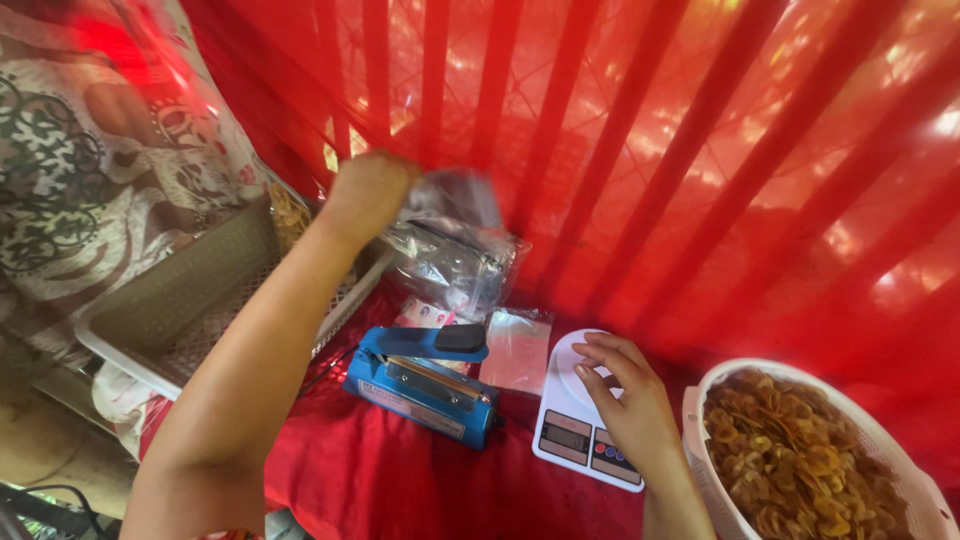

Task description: The person fills clear plastic bags with dried food items from a white colander, using a digital scale to measure the weight. They then use a blue heat sealer to close the bags and place the finished packages into a white basket. The process is repeated for multiple bags.

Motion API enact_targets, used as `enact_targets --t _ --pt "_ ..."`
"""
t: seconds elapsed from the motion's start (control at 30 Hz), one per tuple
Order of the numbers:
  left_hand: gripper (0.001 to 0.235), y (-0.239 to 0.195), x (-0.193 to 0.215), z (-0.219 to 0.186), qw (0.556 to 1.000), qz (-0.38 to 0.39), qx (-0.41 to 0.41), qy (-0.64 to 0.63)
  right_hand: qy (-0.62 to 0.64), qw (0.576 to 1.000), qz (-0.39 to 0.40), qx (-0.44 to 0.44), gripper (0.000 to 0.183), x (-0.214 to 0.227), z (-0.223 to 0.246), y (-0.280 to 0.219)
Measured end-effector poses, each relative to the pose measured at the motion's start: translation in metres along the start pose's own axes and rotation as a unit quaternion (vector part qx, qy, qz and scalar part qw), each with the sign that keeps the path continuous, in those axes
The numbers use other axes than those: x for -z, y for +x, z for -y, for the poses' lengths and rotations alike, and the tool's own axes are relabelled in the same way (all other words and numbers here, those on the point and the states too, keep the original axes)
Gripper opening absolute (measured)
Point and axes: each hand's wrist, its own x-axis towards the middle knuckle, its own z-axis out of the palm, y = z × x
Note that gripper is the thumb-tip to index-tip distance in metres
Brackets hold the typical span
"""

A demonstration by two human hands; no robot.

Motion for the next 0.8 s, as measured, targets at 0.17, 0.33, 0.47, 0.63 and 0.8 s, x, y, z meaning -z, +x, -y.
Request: enact_targets --t 0.17,0.33,0.47,0.63,0.8 --pt "0.012 -0.023 0.129 -0.055 0.986 -0.144 -0.04 -0.068 -0.004 0.983 -0.139 0.12 0.039 0.005 0.01 0.002" --pt "0.014 -0.035 0.153 -0.19 0.945 -0.111 -0.156 -0.266 0.187 0.971 -0.133 0.06 0.041 0.046 0.015 -0.013" --pt "0.03 -0.032 0.141 -0.267 0.896 -0.173 0.019 -0.409 0.102 0.945 -0.247 -0.19 0.029 0.06 -0.006 -0.018" --pt "0.05 -0.035 0.11 -0.317 0.828 -0.069 0.027 -0.556 0.067 0.984 -0.163 -0.017 0.035 0.054 -0.065 0.002" --pt "0.045 -0.021 0.07 -0.316 0.81 -0.008 0.077 -0.581 -0.05 0.996 -0.063 0.045 0.054 0.046 -0.076 0.009"
